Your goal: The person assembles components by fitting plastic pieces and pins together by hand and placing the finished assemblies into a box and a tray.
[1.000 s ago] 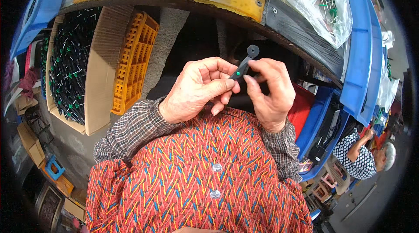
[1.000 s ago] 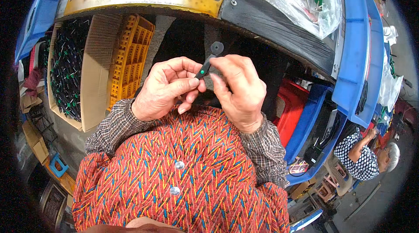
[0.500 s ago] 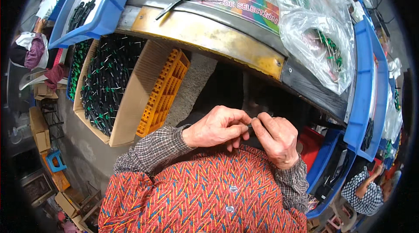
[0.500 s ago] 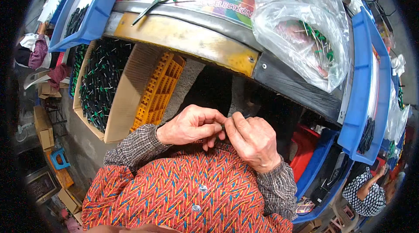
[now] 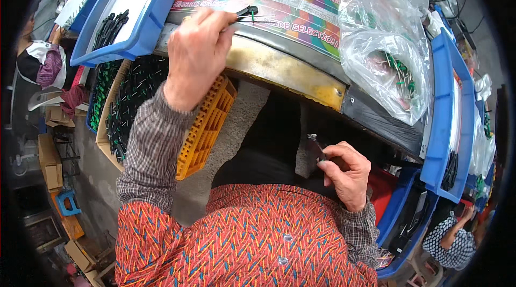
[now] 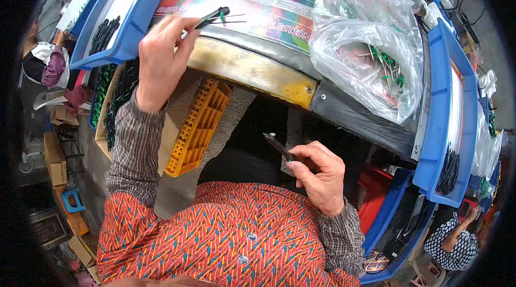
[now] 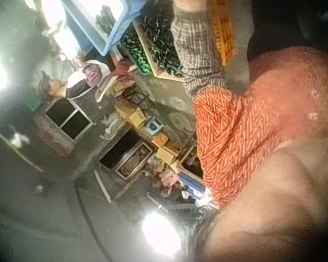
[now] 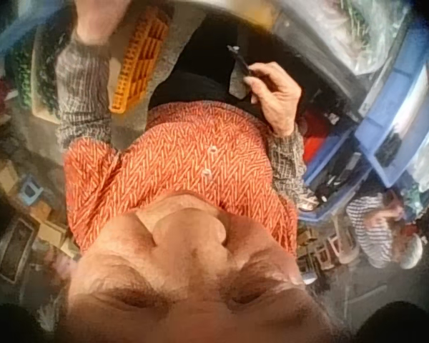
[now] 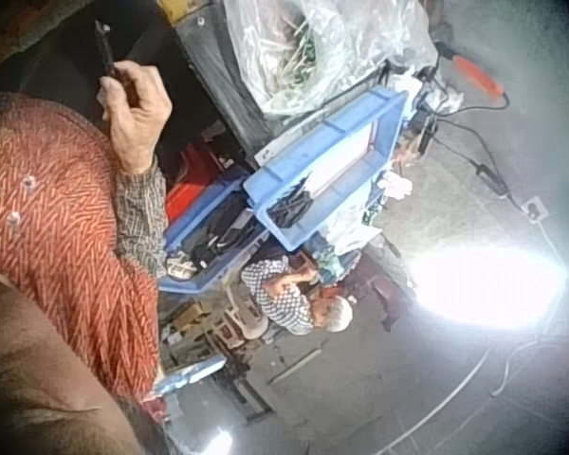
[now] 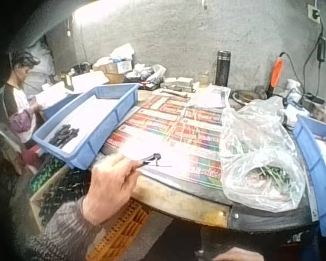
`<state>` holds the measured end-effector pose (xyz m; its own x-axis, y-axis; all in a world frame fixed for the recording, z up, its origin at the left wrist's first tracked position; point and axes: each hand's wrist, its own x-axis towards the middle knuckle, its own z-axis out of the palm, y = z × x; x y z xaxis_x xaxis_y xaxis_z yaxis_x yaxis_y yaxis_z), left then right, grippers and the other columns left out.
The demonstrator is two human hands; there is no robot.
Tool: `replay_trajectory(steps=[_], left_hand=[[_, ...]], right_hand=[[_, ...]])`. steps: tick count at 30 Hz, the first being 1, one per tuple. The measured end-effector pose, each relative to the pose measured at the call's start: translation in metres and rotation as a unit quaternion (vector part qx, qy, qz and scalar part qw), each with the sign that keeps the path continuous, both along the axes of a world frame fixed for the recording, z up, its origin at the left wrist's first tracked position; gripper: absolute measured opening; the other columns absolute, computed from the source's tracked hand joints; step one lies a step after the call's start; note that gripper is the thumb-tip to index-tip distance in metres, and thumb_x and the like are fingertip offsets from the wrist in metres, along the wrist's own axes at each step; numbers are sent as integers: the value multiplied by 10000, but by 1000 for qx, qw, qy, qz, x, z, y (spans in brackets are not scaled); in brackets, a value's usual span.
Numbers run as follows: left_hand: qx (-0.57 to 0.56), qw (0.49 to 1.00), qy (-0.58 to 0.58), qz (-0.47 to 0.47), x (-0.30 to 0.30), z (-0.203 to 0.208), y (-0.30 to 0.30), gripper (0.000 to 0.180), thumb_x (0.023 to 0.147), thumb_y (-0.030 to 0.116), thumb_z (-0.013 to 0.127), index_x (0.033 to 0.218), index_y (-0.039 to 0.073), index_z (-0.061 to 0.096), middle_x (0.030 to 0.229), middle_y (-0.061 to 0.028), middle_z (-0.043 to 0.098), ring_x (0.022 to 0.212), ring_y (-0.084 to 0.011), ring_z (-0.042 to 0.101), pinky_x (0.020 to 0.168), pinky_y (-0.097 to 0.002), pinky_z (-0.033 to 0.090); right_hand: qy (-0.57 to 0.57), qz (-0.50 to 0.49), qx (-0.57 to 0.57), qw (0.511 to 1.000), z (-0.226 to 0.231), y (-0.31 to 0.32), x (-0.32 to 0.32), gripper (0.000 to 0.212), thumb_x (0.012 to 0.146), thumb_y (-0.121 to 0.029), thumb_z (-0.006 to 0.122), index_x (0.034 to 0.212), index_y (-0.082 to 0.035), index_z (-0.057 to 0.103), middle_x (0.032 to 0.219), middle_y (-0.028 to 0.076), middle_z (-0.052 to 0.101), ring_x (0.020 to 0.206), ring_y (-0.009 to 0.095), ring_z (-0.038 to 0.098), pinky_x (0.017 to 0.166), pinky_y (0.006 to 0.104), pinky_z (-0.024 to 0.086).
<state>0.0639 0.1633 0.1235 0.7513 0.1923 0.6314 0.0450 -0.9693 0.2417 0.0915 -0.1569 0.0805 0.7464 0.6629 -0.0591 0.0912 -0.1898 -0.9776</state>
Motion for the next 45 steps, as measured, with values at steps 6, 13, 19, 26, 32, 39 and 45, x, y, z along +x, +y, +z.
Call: replay_trajectory(steps=[6,13,19,26,32,39,45], left_hand=[[64,992,88,59,29,-12,31,223,861,210,638,998,35,634,873,-104,609,775,-250,617,694,-360,496],[51,991,119,21,39,-11,35,218,813,217,690,880,39,584,822,-93,584,744,-252,598,657,-370,478],[13,992,128,8,43,-11,41,182,784,139,691,854,14,580,780,-109,595,721,-249,594,650,-355,472],[-206,973,89,-59,36,8,18,111,849,24,628,941,-12,577,745,-69,620,589,-109,578,525,-238,469],[-536,822,70,-180,13,14,-22,140,902,10,554,1004,-84,573,764,-62,587,563,-79,547,482,-200,474],[-755,626,52,-190,-16,-11,-73,241,932,93,557,1149,-8,530,796,-67,612,492,-27,434,434,-159,326],[-787,569,108,-211,-26,-40,-105,201,911,106,603,1054,-32,636,749,-68,623,460,-12,416,427,-175,335]], right_hand=[[135,-23,70,988,6,3,2,143,790,85,639,930,56,634,836,59,577,549,61,553,457,177,431],[115,-36,71,990,2,5,5,136,791,84,639,922,53,625,830,52,573,545,61,547,454,179,421],[126,-42,75,988,3,4,8,137,800,76,637,935,52,625,821,44,582,540,55,543,454,178,418],[124,-54,78,988,0,0,11,154,808,69,635,960,55,617,819,42,595,544,52,547,457,177,422],[128,-83,88,984,2,-3,12,171,810,67,639,977,54,605,821,43,608,551,52,553,461,182,432],[125,-90,98,983,11,-8,12,156,831,53,624,982,47,586,838,61,645,570,62,569,489,191,458],[132,-86,114,981,7,-12,12,158,845,56,602,1001,57,577,892,87,647,599,88,590,529,199,484]])
